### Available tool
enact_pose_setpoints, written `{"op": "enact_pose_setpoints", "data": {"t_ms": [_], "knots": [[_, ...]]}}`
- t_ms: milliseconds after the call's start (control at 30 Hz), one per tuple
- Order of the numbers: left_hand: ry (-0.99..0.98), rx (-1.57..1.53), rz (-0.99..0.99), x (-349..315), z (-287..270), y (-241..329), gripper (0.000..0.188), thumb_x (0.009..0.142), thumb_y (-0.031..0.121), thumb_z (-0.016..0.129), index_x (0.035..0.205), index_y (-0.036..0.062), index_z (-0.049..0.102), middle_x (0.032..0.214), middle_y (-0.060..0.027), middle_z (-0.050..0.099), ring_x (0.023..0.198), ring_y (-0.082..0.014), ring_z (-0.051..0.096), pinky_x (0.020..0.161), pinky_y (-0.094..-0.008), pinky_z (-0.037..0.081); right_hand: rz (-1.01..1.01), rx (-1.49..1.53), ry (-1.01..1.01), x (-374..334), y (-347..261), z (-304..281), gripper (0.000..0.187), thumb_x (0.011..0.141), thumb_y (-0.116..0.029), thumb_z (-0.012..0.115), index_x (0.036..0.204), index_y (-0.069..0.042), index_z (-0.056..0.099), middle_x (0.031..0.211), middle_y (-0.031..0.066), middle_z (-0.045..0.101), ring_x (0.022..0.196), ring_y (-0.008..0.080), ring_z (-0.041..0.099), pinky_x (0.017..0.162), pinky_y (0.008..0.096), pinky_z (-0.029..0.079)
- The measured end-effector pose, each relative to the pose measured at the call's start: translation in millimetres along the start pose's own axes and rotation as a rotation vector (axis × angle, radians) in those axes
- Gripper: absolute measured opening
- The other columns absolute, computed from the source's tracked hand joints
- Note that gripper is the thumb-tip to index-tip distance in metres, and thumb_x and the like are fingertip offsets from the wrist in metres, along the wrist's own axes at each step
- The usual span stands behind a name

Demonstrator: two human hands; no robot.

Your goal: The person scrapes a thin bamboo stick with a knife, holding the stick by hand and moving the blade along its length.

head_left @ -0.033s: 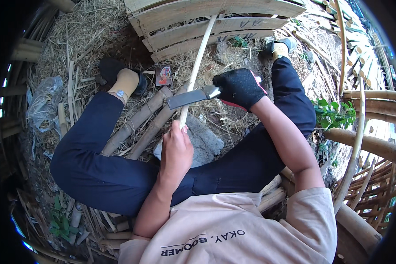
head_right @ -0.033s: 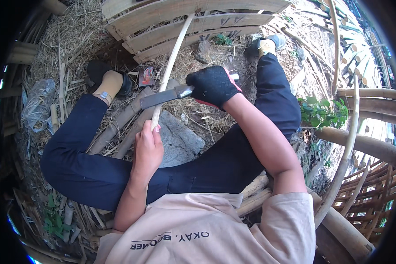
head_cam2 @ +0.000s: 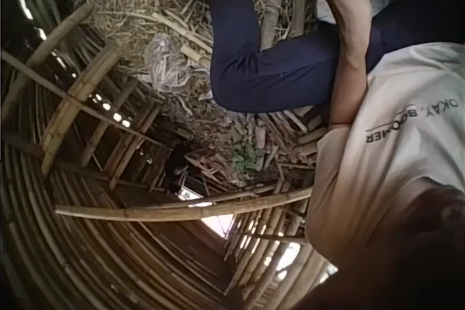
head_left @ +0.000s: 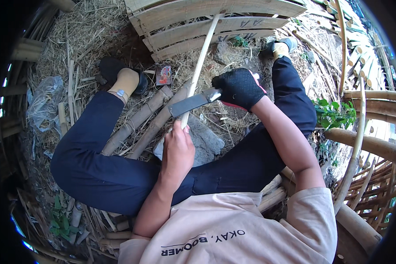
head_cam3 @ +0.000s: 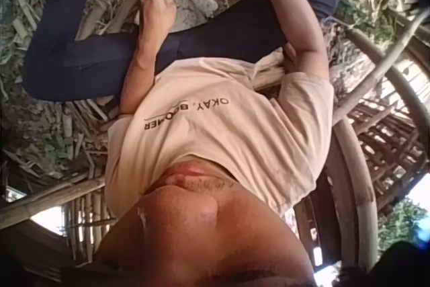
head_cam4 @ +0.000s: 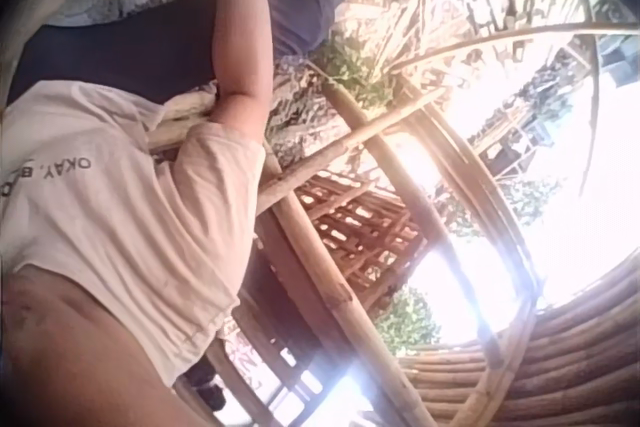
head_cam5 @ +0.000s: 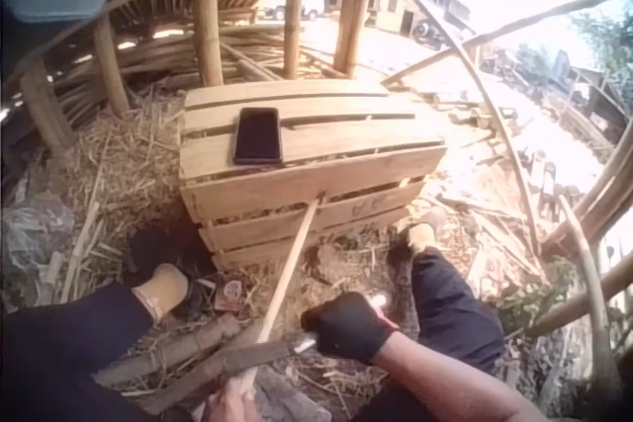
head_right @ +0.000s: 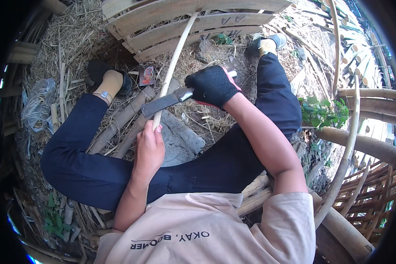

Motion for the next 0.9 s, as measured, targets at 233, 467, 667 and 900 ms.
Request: {"op": "enact_pose_setpoints", "data": {"t_ms": [233, 467, 667, 900], "knots": [[-0.062, 0.039, -0.088, 3.4, 1.7, 3.4, 0.013, 0.102, 0.007, 0.048, 0.107, -0.0024, 0.056, 0.094, -0.0270, 0.068, 0.087, -0.0498, 0.064, 0.078, -0.0570, 0.048, 0.061, -0.027, 0.032, 6.5, 5.6, 1.6, 0.013, 0.079, -0.022, 0.067, 0.089, -0.017, 0.075, 0.077, 0.0106, 0.073, 0.074, 0.0322, 0.074, 0.068, 0.0449, 0.057], [-0.061, -0.033, -0.092, 6.6, -1.7, 2.0, 0.013, 0.102, 0.006, 0.048, 0.105, -0.0029, 0.056, 0.094, -0.0276, 0.069, 0.089, -0.0495, 0.065, 0.078, -0.0562, 0.049, 0.194, -0.027, 0.068, 4.9, 10.3, 3.5, 0.012, 0.078, -0.024, 0.070, 0.087, -0.016, 0.073, 0.078, 0.0129, 0.071, 0.076, 0.0337, 0.072, 0.068, 0.0464, 0.055], [-0.017, -0.035, -0.035, 3.7, -1.1, -0.9, 0.012, 0.102, 0.007, 0.048, 0.105, -0.0033, 0.054, 0.090, -0.0300, 0.067, 0.085, -0.0511, 0.064, 0.074, -0.0575, 0.048, 0.124, 0.048, 0.035, 4.6, 8.8, 6.8, 0.012, 0.079, -0.025, 0.070, 0.087, -0.016, 0.072, 0.076, 0.0137, 0.071, 0.075, 0.0359, 0.071, 0.068, 0.0475, 0.055], [0.004, -0.036, 0.001, 2.5, -0.8, -3.7, 0.012, 0.102, 0.007, 0.049, 0.106, -0.0033, 0.054, 0.086, -0.0304, 0.065, 0.080, -0.0514, 0.063, 0.071, -0.0578, 0.046, 0.015, 0.010, 0.042, 5.5, 9.4, 0.1, 0.014, 0.080, -0.023, 0.068, 0.090, -0.017, 0.075, 0.078, 0.0143, 0.072, 0.076, 0.0359, 0.072, 0.068, 0.0464, 0.056]]}}
Point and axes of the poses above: each hand's wrist, its own x-axis towards the middle knuckle, its own z-axis out of the palm, y = z × x, the point moved 4 cm from there along x, towards the middle knuckle
